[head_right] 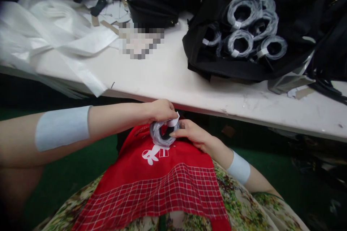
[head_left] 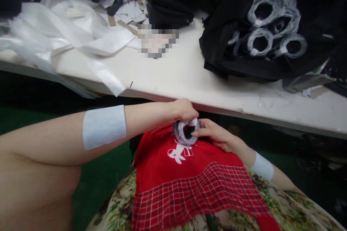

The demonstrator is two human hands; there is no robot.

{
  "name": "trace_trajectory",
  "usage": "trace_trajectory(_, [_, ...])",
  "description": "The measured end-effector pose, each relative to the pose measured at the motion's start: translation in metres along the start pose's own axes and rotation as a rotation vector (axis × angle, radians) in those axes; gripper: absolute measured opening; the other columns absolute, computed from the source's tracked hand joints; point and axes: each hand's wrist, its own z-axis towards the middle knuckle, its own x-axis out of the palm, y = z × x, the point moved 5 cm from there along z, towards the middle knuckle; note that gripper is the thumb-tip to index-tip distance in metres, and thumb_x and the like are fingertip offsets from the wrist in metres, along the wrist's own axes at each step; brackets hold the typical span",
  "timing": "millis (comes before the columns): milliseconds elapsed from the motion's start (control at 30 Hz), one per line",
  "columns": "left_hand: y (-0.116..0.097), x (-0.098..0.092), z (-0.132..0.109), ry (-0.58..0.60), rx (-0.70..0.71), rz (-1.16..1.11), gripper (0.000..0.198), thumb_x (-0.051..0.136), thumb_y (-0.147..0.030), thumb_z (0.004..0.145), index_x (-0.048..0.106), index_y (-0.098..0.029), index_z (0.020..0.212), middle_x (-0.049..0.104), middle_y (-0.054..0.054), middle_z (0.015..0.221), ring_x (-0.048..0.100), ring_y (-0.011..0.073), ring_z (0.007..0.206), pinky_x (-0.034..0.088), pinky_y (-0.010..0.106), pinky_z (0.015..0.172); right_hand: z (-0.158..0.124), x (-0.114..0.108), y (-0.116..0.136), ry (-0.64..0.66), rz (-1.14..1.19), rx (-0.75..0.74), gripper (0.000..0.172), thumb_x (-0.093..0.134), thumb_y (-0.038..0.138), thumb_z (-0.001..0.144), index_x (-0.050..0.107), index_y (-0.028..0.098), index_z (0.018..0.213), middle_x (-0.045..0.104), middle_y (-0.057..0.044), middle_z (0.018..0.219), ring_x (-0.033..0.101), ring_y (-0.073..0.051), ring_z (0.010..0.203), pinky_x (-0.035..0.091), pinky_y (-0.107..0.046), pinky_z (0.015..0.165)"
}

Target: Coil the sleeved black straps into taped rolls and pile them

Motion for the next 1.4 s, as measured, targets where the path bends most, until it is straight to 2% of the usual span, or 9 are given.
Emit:
trace_trajectory(100, [-0.001, 0.003, 0.001, 0.105, -0.041, 0.093, 0.019, 0.067, -0.015, 0.062, 0.061, -0.017, 0.044, 0.054, 0.002, 0.039, 0.057, 0.0188, 0.052, 0.040, 0.026, 0.051, -0.001, 0.002, 0.002, 0.026, 0.104, 0.012, 0.033, 0.083, 0.019, 0.058, 0.071, 0.013, 0.088, 0.073, -0.005, 0.083, 0.067, -0.017, 0.076, 0.050, -0.032, 0.084])
trace_trajectory(200, [-0.006, 0.006, 0.000, 0.138, -0.107, 0.096, 0.018, 0.064, -0.018, 0.065, 0.063, -0.016, 0.047, 0.052, 0.001, 0.037, 0.049, 0.0146, 0.041, 0.035, 0.026, 0.045, -0.001, 0.000, 0.003, 0.044, 0.203, 0.037, 0.029, 0.082, 0.017, 0.058, 0.071, 0.013, 0.085, 0.073, -0.004, 0.079, 0.067, -0.016, 0.074, 0.050, -0.031, 0.084])
trace_trajectory(367, [-0.012, 0.013, -0.002, 0.182, -0.215, 0.098, 0.017, 0.059, -0.020, 0.068, 0.063, -0.015, 0.052, 0.054, 0.001, 0.040, 0.046, 0.0135, 0.039, 0.031, 0.026, 0.042, -0.001, -0.005, -0.002, 0.107, 0.272, 0.086, 0.025, 0.078, 0.013, 0.057, 0.071, 0.012, 0.082, 0.073, -0.004, 0.076, 0.067, -0.016, 0.071, 0.052, -0.029, 0.080])
trace_trajectory(500, [-0.014, 0.017, -0.001, 0.171, -0.231, 0.118, 0.014, 0.059, -0.019, 0.067, 0.064, -0.015, 0.055, 0.055, 0.001, 0.043, 0.044, 0.0125, 0.040, 0.028, 0.026, 0.042, 0.000, -0.013, -0.008, 0.145, 0.286, 0.109, 0.026, 0.074, 0.009, 0.060, 0.071, 0.012, 0.085, 0.074, -0.004, 0.079, 0.067, -0.015, 0.071, 0.052, -0.029, 0.081])
trace_trajectory(733, [-0.017, 0.026, -0.001, 0.160, -0.238, 0.100, 0.015, 0.061, -0.020, 0.069, 0.061, -0.015, 0.055, 0.056, 0.001, 0.044, 0.047, 0.0127, 0.042, 0.031, 0.026, 0.045, 0.000, -0.021, -0.012, 0.192, 0.344, 0.121, 0.030, 0.068, 0.004, 0.058, 0.071, 0.013, 0.087, 0.074, -0.004, 0.083, 0.067, -0.016, 0.073, 0.052, -0.028, 0.080])
trace_trajectory(967, [-0.021, 0.033, -0.003, 0.212, -0.315, 0.081, 0.015, 0.059, -0.018, 0.072, 0.057, -0.017, 0.056, 0.058, 0.001, 0.047, 0.048, 0.0121, 0.040, 0.029, 0.024, 0.042, 0.002, -0.025, -0.017, 0.264, 0.400, 0.103, 0.026, 0.067, 0.003, 0.058, 0.071, 0.012, 0.081, 0.073, -0.002, 0.074, 0.067, -0.014, 0.070, 0.052, -0.024, 0.075])
trace_trajectory(1200, [-0.020, 0.040, -0.005, 0.186, -0.282, 0.029, 0.019, 0.061, -0.019, 0.070, 0.057, -0.017, 0.052, 0.058, 0.002, 0.045, 0.046, 0.0125, 0.038, 0.023, 0.024, 0.040, -0.003, -0.026, -0.018, 0.306, 0.394, 0.116, 0.026, 0.064, 0.003, 0.059, 0.070, 0.012, 0.083, 0.073, -0.002, 0.075, 0.066, -0.014, 0.070, 0.052, -0.024, 0.074])
trace_trajectory(1400, [-0.020, 0.046, -0.006, 0.168, -0.276, -0.014, 0.019, 0.062, -0.017, 0.067, 0.057, -0.018, 0.050, 0.053, 0.000, 0.041, 0.042, 0.0108, 0.036, 0.023, 0.024, 0.040, -0.003, -0.029, -0.019, 0.320, 0.358, 0.090, 0.023, 0.063, 0.002, 0.057, 0.069, 0.012, 0.077, 0.071, -0.001, 0.070, 0.065, -0.013, 0.068, 0.052, -0.023, 0.071])
